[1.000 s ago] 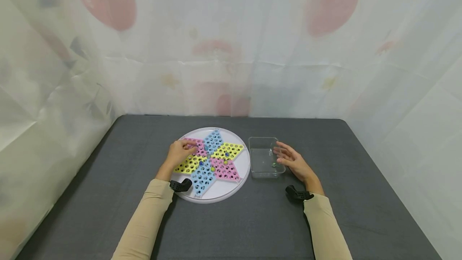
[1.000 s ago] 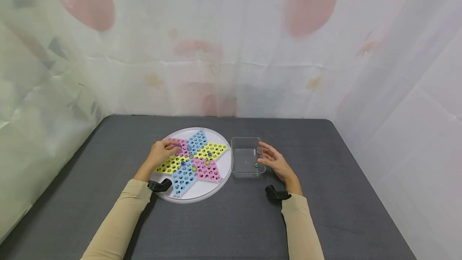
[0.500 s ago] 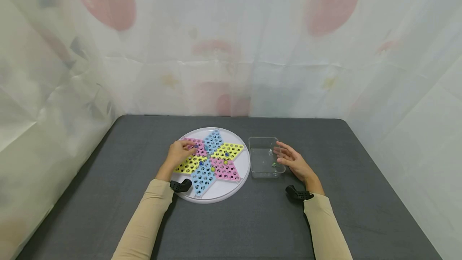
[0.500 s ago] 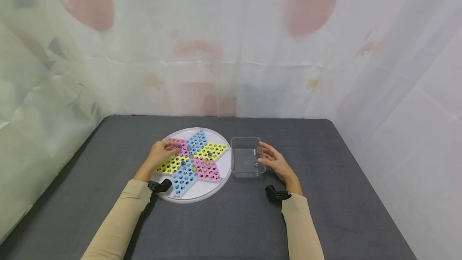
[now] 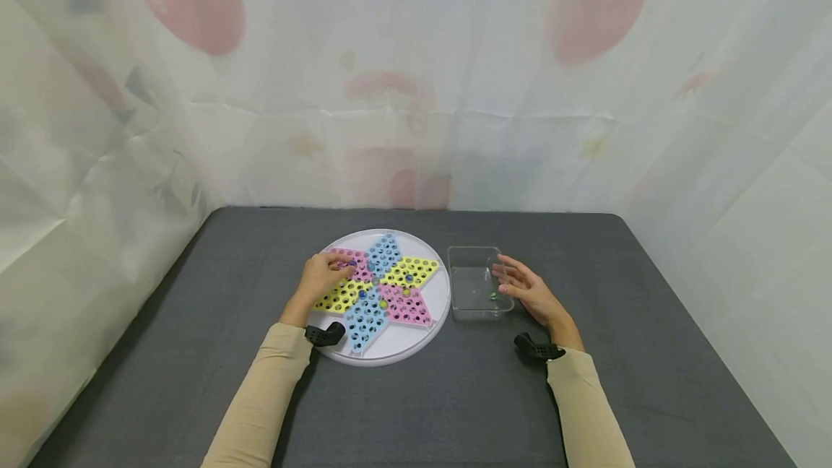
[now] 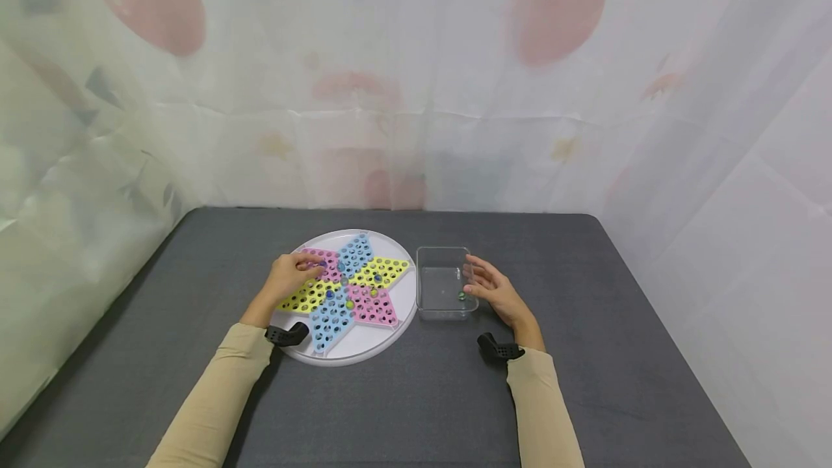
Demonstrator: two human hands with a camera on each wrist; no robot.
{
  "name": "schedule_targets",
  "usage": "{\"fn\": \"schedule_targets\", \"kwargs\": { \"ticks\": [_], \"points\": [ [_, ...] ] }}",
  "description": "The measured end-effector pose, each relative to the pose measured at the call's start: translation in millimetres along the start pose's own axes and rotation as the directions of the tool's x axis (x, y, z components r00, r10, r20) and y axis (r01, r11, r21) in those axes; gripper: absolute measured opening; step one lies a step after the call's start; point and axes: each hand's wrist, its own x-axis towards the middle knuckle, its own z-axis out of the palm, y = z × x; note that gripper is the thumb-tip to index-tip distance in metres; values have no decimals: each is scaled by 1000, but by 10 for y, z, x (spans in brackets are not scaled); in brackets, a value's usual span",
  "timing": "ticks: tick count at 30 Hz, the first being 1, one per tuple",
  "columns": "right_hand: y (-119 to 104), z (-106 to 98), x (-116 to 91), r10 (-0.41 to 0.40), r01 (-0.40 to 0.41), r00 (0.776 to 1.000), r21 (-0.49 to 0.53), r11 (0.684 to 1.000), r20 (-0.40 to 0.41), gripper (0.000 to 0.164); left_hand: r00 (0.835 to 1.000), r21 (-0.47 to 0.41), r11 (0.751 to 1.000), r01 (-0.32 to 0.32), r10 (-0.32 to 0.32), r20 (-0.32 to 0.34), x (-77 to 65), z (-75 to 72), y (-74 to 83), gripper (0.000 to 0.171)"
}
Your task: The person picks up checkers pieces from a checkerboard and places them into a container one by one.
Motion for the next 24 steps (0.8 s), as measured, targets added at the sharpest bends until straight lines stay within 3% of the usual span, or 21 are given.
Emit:
{"fn": "schedule_targets", "kwargs": {
  "ticks": [15, 24],
  "points": [
    [12, -2, 0, 0, 0, 1000, 1, 1000, 0, 74, 999, -41, 998, -42, 42, -6, -11, -29, 79, 31],
    [18, -6, 4, -2, 2, 1000, -5, 1000, -3, 73, 1000, -56, 998, -28, 29, 12, -42, -29, 176, 32]
  ]
}}
